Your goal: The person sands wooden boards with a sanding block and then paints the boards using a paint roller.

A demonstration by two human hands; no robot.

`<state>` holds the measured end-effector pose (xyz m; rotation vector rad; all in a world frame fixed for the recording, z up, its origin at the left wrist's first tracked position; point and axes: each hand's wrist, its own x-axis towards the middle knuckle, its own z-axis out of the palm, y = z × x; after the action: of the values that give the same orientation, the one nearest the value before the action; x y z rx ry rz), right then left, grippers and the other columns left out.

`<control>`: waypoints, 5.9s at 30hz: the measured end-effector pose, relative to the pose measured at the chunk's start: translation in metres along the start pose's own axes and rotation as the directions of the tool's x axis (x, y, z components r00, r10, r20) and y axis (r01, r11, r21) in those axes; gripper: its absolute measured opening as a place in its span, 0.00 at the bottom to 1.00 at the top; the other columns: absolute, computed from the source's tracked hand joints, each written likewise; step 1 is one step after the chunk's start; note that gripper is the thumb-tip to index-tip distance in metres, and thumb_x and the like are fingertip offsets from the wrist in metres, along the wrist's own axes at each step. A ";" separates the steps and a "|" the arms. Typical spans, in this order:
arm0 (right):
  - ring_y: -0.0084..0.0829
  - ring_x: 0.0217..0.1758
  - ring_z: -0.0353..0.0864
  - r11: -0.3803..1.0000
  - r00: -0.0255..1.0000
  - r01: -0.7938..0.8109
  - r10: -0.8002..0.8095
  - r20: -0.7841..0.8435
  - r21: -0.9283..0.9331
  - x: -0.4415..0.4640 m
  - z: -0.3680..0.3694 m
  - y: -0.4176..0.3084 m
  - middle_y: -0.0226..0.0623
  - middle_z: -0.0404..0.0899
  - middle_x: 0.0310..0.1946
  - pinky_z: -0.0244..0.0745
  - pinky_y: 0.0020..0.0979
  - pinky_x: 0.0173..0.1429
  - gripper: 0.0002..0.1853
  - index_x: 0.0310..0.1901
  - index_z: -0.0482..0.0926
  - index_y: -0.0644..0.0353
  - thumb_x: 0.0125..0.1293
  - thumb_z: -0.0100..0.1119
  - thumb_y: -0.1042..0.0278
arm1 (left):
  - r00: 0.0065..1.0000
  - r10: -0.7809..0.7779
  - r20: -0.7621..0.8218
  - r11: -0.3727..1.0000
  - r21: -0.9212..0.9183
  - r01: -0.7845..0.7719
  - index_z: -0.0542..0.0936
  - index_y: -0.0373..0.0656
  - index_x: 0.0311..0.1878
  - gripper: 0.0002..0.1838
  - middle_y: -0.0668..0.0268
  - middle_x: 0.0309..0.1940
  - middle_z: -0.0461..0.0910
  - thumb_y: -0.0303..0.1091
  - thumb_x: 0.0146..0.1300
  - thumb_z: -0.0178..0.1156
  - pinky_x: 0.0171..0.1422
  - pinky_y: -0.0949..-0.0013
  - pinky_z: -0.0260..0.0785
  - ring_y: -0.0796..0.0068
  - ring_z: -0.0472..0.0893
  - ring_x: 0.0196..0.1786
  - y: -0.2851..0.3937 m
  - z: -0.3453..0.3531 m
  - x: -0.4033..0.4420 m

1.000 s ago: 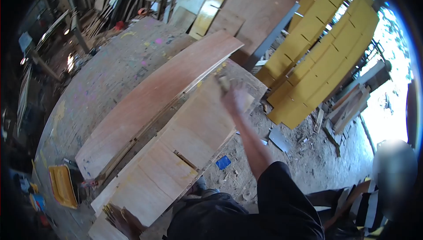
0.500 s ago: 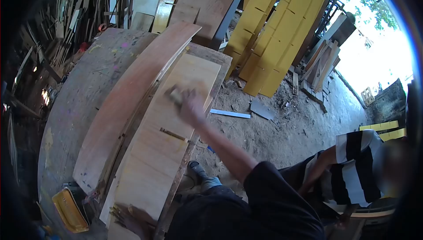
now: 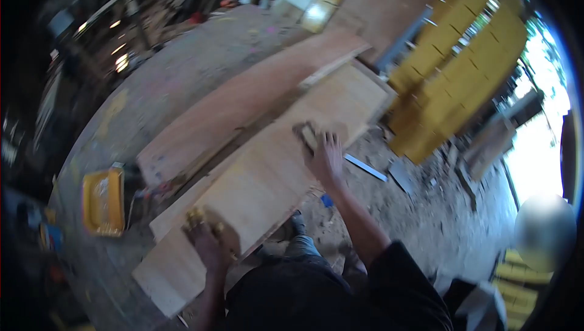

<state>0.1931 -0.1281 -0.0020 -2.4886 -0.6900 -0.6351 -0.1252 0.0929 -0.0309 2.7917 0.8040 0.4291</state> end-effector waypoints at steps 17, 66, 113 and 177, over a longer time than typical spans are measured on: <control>0.60 0.55 0.79 0.909 0.902 0.398 -0.413 0.128 0.123 -0.023 0.025 -0.060 0.58 0.79 0.50 0.73 0.58 0.64 0.29 0.56 0.75 0.68 0.62 0.72 0.54 | 0.992 -0.124 0.033 0.992 -0.026 0.125 0.65 0.28 0.75 0.35 0.44 0.79 0.62 0.43 0.73 0.58 0.88 0.40 0.35 0.42 0.54 0.84 0.021 -0.027 0.013; 0.54 0.55 0.77 0.417 0.252 0.316 -0.903 0.348 0.852 -0.097 -0.021 -0.205 0.51 0.79 0.47 0.71 0.51 0.62 0.31 0.53 0.78 0.67 0.45 0.78 0.72 | 0.147 -0.980 -0.135 0.168 -0.957 0.237 0.86 0.34 0.58 0.16 0.66 0.47 0.88 0.33 0.73 0.63 0.59 0.71 0.74 0.78 0.84 0.47 -0.184 -0.065 -0.258; 0.58 0.57 0.72 0.670 0.571 0.302 -0.697 0.434 0.678 -0.130 0.121 -0.421 0.57 0.75 0.50 0.68 0.54 0.59 0.23 0.51 0.75 0.69 0.59 0.69 0.62 | 0.426 -0.904 0.035 -0.011 -0.998 0.057 0.82 0.37 0.64 0.26 0.63 0.54 0.86 0.49 0.84 0.45 0.64 0.62 0.72 0.70 0.83 0.55 -0.200 -0.085 -0.281; 0.55 0.50 0.80 0.859 0.780 0.453 -0.511 0.360 0.239 -0.010 0.051 -0.143 0.52 0.85 0.43 0.73 0.53 0.53 0.16 0.48 0.84 0.67 0.63 0.71 0.67 | -0.780 -0.626 0.011 0.165 -0.976 -0.146 0.78 0.37 0.59 0.24 0.61 0.46 0.82 0.38 0.63 0.70 0.46 0.60 0.76 0.62 0.84 0.48 -0.161 -0.106 -0.546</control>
<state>0.1192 0.0050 -0.0023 -2.3304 -1.5191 -0.2006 -0.6806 -0.0585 -0.0957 -0.2933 1.8658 2.1097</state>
